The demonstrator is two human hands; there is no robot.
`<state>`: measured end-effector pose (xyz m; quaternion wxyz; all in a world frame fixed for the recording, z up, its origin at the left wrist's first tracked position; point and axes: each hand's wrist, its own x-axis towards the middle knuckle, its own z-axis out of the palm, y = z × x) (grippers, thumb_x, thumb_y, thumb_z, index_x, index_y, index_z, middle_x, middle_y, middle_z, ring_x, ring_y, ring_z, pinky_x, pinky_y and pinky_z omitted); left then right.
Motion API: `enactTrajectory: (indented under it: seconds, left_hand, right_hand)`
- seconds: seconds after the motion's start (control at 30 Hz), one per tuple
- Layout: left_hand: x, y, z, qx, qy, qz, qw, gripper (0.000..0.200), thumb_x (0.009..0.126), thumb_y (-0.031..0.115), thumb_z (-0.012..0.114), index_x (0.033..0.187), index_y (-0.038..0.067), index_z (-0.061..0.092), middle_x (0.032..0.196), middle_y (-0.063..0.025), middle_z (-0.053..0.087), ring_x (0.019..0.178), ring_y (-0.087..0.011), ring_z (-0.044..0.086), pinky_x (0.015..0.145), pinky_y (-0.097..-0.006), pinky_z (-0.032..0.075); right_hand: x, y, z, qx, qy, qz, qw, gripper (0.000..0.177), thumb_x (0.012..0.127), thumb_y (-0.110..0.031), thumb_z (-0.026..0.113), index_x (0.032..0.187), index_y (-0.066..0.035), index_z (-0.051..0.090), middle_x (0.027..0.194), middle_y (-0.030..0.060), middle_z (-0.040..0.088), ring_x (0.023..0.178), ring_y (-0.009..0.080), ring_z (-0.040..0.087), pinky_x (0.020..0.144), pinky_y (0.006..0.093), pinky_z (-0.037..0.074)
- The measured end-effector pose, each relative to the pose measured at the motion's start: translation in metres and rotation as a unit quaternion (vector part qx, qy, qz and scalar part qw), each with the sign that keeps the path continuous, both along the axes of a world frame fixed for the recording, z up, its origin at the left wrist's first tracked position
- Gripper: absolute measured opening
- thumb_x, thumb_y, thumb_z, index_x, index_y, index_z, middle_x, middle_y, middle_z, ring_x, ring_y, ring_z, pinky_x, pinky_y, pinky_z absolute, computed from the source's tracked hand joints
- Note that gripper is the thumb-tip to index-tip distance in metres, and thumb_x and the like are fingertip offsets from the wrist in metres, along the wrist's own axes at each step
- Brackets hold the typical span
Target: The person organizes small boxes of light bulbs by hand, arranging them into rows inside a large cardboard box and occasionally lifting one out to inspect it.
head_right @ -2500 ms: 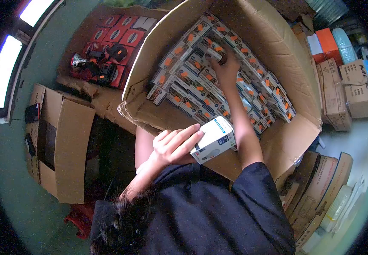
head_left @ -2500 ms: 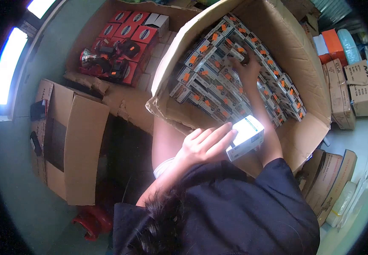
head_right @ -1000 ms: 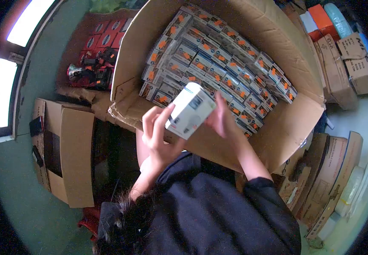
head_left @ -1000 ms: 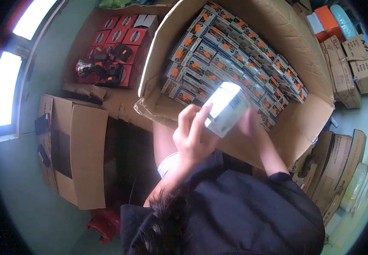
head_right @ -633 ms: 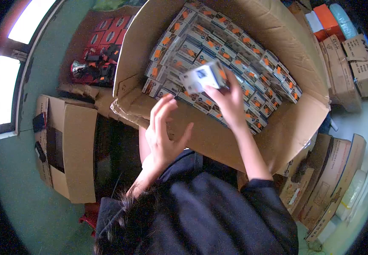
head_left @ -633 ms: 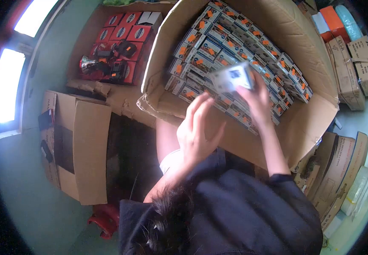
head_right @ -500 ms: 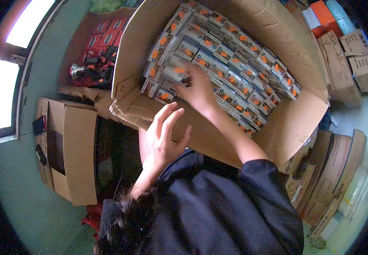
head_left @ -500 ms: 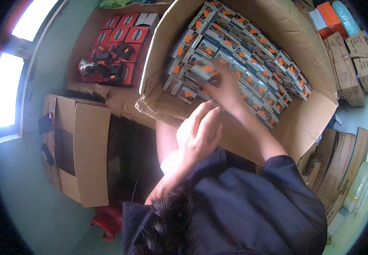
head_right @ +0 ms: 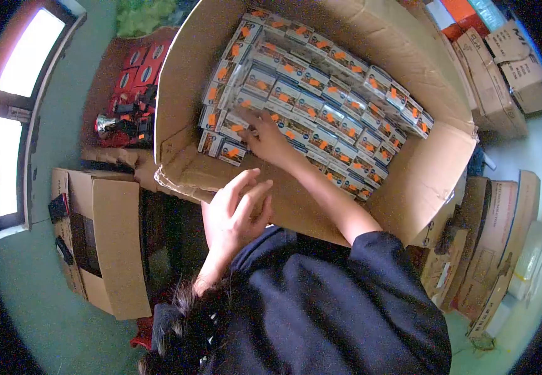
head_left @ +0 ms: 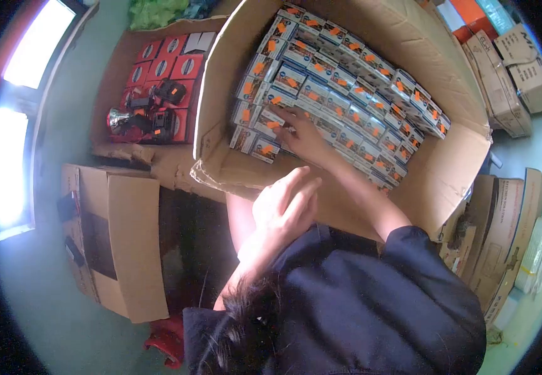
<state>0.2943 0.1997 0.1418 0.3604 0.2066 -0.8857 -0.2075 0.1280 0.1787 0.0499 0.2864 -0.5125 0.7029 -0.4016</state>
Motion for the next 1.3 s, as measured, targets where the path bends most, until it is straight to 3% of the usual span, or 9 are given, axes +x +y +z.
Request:
enactTrajectory:
  seconds: [0.13, 0.43, 0.6, 0.67, 0.77, 0.93, 0.97, 1.1, 1.3]
  left_hand:
    - [0.002, 0.0, -0.004, -0.006, 0.016, 0.003, 1.0, 0.034, 0.064, 0.005, 0.069, 0.098, 0.01, 0.064, 0.105, -0.0072, 0.061, 0.083, -0.0176, 0.063, 0.066, -0.028, 0.05]
    - [0.022, 0.002, -0.018, -0.025, 0.062, -0.034, 0.997, 0.052, 0.056, 0.023, 0.079, 0.104, 0.01, 0.062, 0.114, -0.0128, 0.051, 0.103, -0.0318, 0.054, 0.08, -0.0402, 0.049]
    - [0.049, 0.002, -0.038, -0.063, -0.046, 0.004, 0.997, 0.055, 0.055, 0.036, 0.081, 0.105, 0.02, 0.063, 0.125, -0.0065, 0.048, 0.121, -0.031, 0.036, 0.099, -0.0423, 0.028]
    - [0.048, -0.002, -0.05, -0.103, -0.094, 0.028, 0.99, 0.054, 0.056, 0.035, 0.08, 0.107, 0.024, 0.063, 0.13, -0.0026, 0.047, 0.124, -0.0292, 0.031, 0.101, -0.0413, 0.025]
    - [0.039, -0.017, -0.057, -0.142, -0.069, 0.02, 0.987, 0.041, 0.054, 0.031, 0.08, 0.092, 0.023, 0.067, 0.13, 0.0016, 0.048, 0.126, -0.027, 0.029, 0.101, -0.0394, 0.021]
    - [0.025, -0.036, -0.045, -0.104, -0.004, -0.035, 0.994, 0.035, 0.05, 0.03, 0.082, 0.078, 0.017, 0.065, 0.126, -0.0014, 0.052, 0.124, -0.0301, 0.034, 0.1, -0.0428, 0.024]
    - [0.021, -0.036, -0.037, -0.092, 0.016, -0.042, 0.995, 0.037, 0.047, 0.024, 0.084, 0.077, 0.018, 0.063, 0.126, -0.0006, 0.053, 0.123, -0.0293, 0.036, 0.094, -0.0437, 0.03]
    - [0.015, -0.047, -0.021, -0.102, 0.019, -0.06, 0.993, 0.042, 0.043, 0.027, 0.085, 0.077, 0.016, 0.063, 0.126, -0.0008, 0.051, 0.123, -0.0303, 0.035, 0.098, -0.0434, 0.025]
    - [0.004, -0.062, -0.002, -0.104, 0.023, -0.088, 0.99, 0.045, 0.042, 0.027, 0.083, 0.08, 0.012, 0.064, 0.127, -0.0032, 0.05, 0.125, -0.0332, 0.034, 0.1, -0.0464, 0.025]
  right_hand:
    - [0.0, 0.0, 0.002, 0.002, 0.033, -0.014, 0.999, 0.052, 0.084, -0.023, 0.061, 0.132, -0.013, 0.045, 0.119, 0.0254, 0.049, 0.113, 0.0421, 0.045, 0.095, 0.045, 0.04]
    - [-0.029, 0.039, 0.042, -0.002, 0.153, -0.032, 0.988, 0.068, 0.085, -0.03, 0.062, 0.139, -0.006, 0.029, 0.127, 0.0266, 0.04, 0.119, 0.0404, 0.041, 0.1, 0.0454, 0.037]
    - [-0.074, 0.122, 0.137, -0.067, 0.179, -0.181, 0.965, 0.062, 0.079, -0.006, 0.066, 0.134, -0.007, 0.039, 0.132, 0.015, 0.042, 0.114, 0.0261, 0.048, 0.089, 0.0356, 0.046]
    - [-0.098, 0.168, 0.153, -0.117, 0.23, -0.272, 0.927, 0.058, 0.081, -0.008, 0.065, 0.134, -0.01, 0.042, 0.132, 0.0132, 0.043, 0.112, 0.0241, 0.05, 0.088, 0.0355, 0.046]
    - [-0.118, 0.245, 0.169, 0.009, 0.464, -0.38, 0.8, 0.05, 0.087, -0.02, 0.059, 0.133, -0.009, 0.043, 0.128, 0.0171, 0.044, 0.122, 0.0311, 0.041, 0.098, 0.0442, 0.038]
    - [-0.095, 0.312, 0.137, 0.273, 0.203, -0.438, 0.832, 0.068, 0.083, -0.028, 0.064, 0.135, 0.002, 0.032, 0.127, 0.0288, 0.044, 0.117, 0.037, 0.048, 0.097, 0.0423, 0.038]
    - [-0.095, 0.323, 0.113, 0.152, 0.301, -0.378, 0.862, 0.064, 0.086, -0.025, 0.059, 0.133, 0.007, 0.03, 0.116, 0.0317, 0.052, 0.109, 0.0387, 0.054, 0.091, 0.0424, 0.043]
    - [-0.098, 0.318, 0.085, 0.127, 0.397, -0.486, 0.768, 0.056, 0.086, -0.017, 0.057, 0.13, 0.007, 0.032, 0.1, 0.0321, 0.058, 0.097, 0.044, 0.056, 0.081, 0.046, 0.046]
    - [-0.112, 0.305, 0.113, 0.221, 0.356, -0.481, 0.77, 0.053, 0.085, -0.014, 0.058, 0.129, 0.003, 0.035, 0.105, 0.0313, 0.056, 0.099, 0.0438, 0.055, 0.083, 0.045, 0.045]
